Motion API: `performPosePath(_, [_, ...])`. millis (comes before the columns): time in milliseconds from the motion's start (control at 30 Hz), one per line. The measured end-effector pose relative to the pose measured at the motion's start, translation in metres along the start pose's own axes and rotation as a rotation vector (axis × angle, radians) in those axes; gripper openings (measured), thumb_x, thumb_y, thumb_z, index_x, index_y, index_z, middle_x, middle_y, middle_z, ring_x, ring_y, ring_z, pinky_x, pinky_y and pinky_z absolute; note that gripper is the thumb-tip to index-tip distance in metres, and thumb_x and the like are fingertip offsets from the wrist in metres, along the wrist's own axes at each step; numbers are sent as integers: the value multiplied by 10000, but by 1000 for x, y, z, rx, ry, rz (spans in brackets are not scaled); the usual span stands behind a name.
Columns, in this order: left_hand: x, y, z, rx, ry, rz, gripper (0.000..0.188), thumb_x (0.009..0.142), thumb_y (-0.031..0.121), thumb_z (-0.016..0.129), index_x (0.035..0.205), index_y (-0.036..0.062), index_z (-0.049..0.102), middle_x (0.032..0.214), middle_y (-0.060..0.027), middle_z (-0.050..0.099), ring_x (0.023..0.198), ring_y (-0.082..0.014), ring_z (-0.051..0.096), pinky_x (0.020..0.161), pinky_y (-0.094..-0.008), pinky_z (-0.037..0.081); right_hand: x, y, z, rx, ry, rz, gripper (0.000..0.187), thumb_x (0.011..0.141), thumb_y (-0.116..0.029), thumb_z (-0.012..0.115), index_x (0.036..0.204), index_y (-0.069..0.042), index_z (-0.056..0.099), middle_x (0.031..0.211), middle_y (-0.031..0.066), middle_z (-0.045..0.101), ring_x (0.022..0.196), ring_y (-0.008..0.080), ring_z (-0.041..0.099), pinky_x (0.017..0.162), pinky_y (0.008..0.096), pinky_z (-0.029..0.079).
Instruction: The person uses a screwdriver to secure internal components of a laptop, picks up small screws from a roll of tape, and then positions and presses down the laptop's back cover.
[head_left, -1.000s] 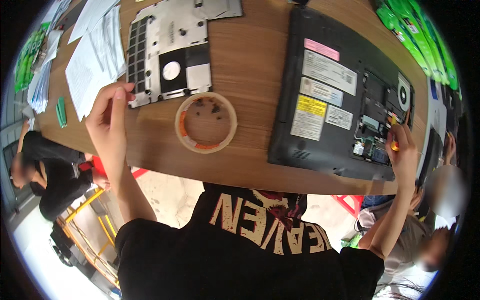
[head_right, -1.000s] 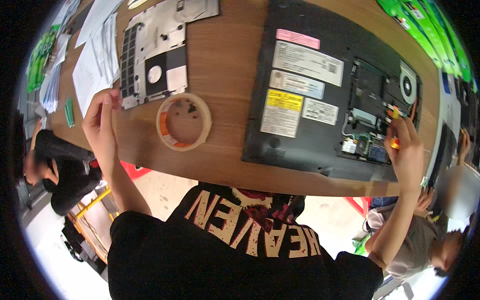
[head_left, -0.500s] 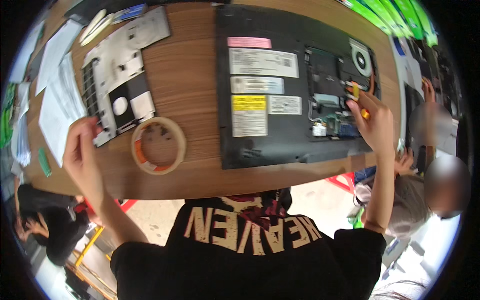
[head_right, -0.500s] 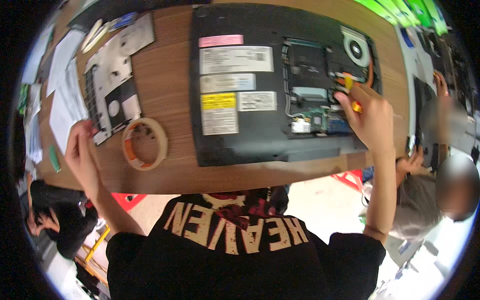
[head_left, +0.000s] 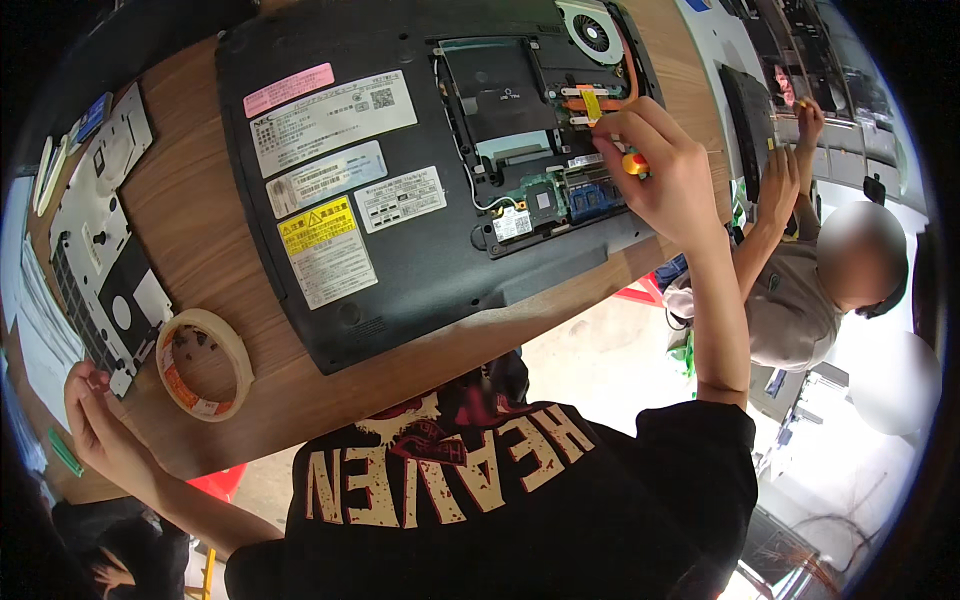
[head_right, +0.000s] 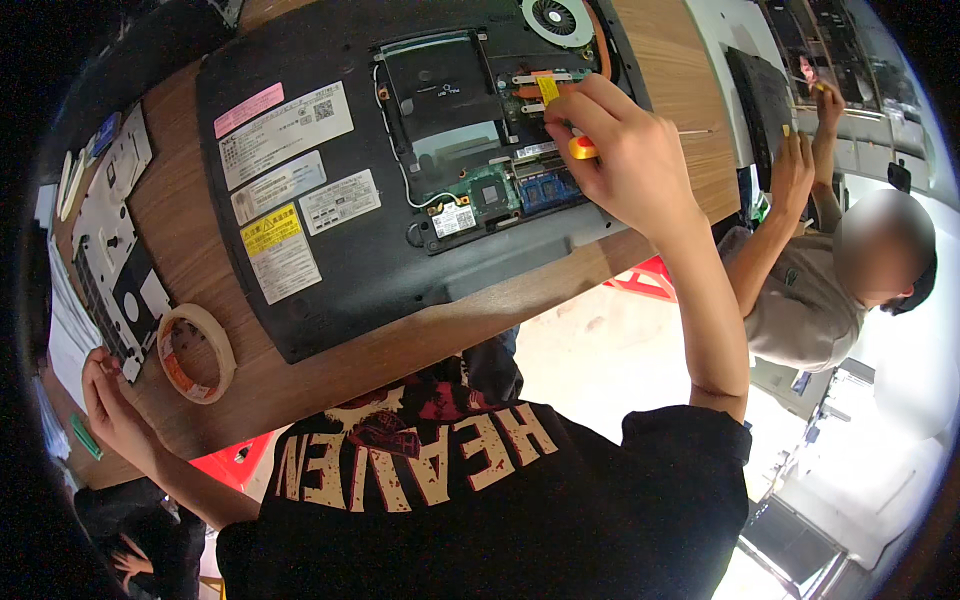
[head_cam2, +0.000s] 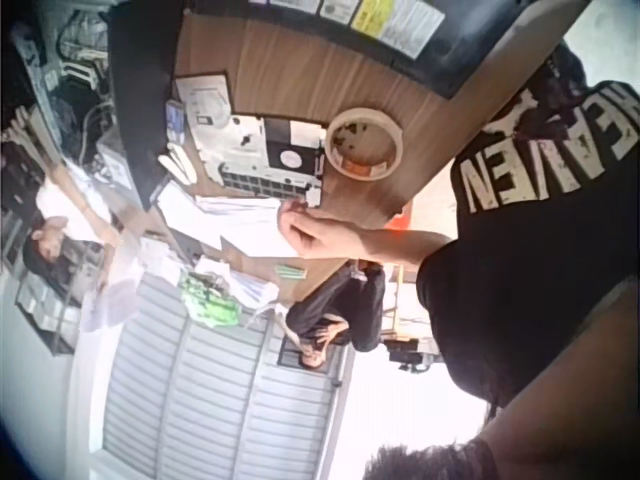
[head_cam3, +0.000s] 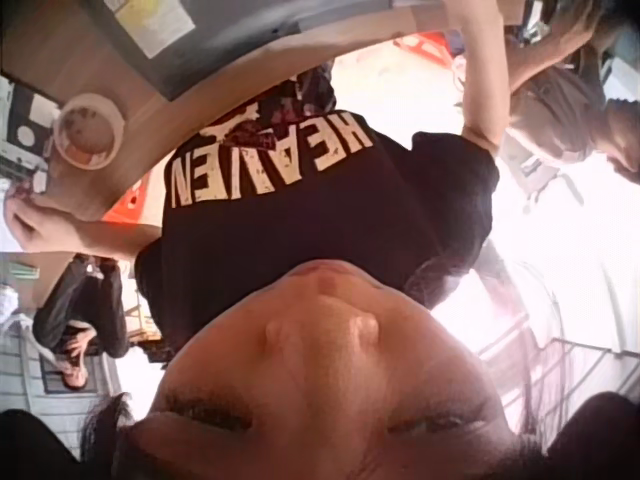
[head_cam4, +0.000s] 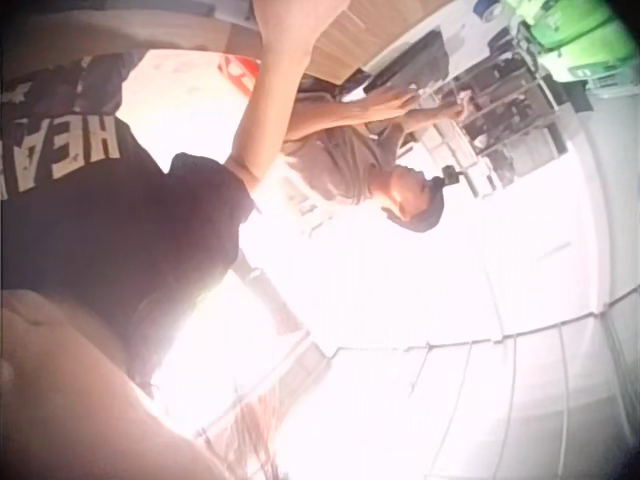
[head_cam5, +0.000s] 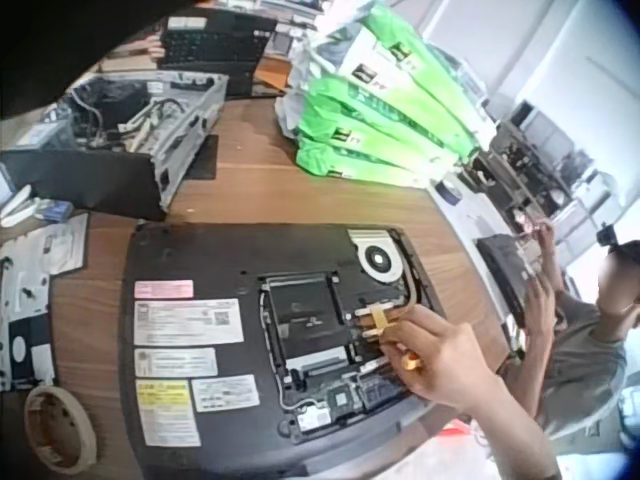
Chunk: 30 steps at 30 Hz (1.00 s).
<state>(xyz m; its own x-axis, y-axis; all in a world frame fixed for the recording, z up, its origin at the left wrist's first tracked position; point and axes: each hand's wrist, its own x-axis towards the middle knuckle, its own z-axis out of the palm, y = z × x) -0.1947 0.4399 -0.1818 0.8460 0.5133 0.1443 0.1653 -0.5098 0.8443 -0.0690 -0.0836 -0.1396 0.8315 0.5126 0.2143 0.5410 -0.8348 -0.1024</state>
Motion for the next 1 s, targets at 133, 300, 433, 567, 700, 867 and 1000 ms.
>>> performPosePath(133, [2, -1, -2, -25, 11, -1, 245, 980, 135, 444, 1045, -37, 605, 998, -74, 594, 883, -136, 533, 865, -279, 432, 5, -3, -5, -25, -18, -53, 91, 791, -85, 655, 860, -86, 595, 837, 33, 578, 625, 244, 603, 520, 343, 487])
performPosePath(300, [-2, -3, 1, -32, 45, 1, 244, 981, 135, 443, 1045, -39, 602, 1012, -79, 598, 891, -140, 534, 871, -278, 430, 7, -2, -5, -125, -129, -130, 209, 738, -86, 674, 916, -60, 567, 854, 51, 552, 635, 250, 600, 548, 347, 498])
performPosePath(433, [-3, -6, -3, -54, 38, 13, 238, 982, 133, 443, 1033, -37, 601, 1009, -74, 598, 883, -144, 521, 858, -277, 427, 12, -4, -8, -158, -195, -156, 253, 723, -97, 681, 935, -47, 552, 873, 62, 548, 648, 251, 604, 560, 347, 498])
performPosePath(567, [-2, -11, -6, -98, 15, 31, 232, 983, 136, 446, 1020, -33, 600, 1004, -69, 600, 875, -144, 510, 845, -279, 426, 19, 0, -7, -168, -272, -181, 248, 733, -116, 679, 932, -34, 557, 875, 74, 558, 661, 267, 608, 560, 354, 497])
performPosePath(700, [-4, -8, -1, -64, 49, 14, 236, 982, 144, 453, 1025, -34, 603, 998, -68, 600, 873, -142, 515, 847, -275, 429, 17, 1, -3, -184, -261, -103, 216, 767, -140, 674, 923, -34, 568, 826, 78, 566, 649, 291, 601, 561, 365, 495])
performPosePath(867, [-5, -9, 2, -62, 88, 12, 245, 980, 149, 461, 1039, -38, 607, 1020, -78, 606, 872, -146, 527, 854, -270, 439, 13, -2, 0, -104, -162, 45, 161, 798, -162, 665, 885, -50, 588, 794, 87, 562, 643, 307, 591, 562, 384, 479])
performPosePath(1000, [-3, -11, -2, -31, 48, 10, 249, 980, 154, 462, 1042, -39, 606, 1029, -84, 610, 875, -144, 528, 860, -275, 440, 11, -10, -10, 124, -92, 87, 118, 795, -122, 670, 859, -58, 595, 811, 84, 562, 676, 311, 593, 577, 389, 474])
